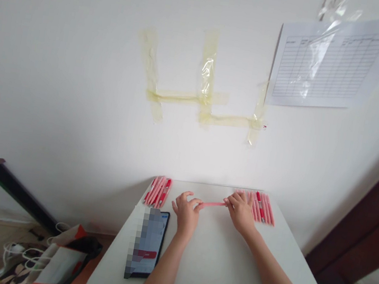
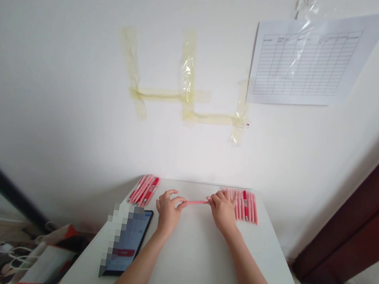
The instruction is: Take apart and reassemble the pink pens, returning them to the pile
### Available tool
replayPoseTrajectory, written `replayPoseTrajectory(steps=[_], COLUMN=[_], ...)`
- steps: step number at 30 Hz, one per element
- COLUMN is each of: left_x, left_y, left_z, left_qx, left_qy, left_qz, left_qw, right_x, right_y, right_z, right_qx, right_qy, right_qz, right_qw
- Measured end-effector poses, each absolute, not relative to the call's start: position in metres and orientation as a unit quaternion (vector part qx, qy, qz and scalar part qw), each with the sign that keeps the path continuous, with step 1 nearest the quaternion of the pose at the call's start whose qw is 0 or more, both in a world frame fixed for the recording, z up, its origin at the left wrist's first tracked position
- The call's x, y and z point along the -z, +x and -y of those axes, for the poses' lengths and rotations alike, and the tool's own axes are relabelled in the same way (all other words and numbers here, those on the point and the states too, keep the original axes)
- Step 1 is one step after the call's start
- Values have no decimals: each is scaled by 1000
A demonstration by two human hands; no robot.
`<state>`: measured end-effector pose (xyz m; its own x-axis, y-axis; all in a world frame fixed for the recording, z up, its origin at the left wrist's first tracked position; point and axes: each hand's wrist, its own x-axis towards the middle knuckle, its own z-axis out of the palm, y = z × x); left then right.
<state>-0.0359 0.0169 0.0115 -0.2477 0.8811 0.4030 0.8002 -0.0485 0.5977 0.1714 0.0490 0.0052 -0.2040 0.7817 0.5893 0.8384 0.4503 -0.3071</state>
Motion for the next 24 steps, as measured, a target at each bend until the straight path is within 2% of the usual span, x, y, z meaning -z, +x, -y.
replayPoseTrajectory(steps=[7, 24], left_x=[-9, -17], left_y=[-37, -34], left_z=[-18, -14], left_qx=[-385, -391], left_qy=[592, 610], left_qz=[-707, -688], left_qw=[47, 44], right_x=[-5, -4], right_y=[172, 170], right_z=[-48, -50], right_qx=[37, 52], right_qy=[-506, -511], right_qz=[775, 781], right_qw=[378, 356])
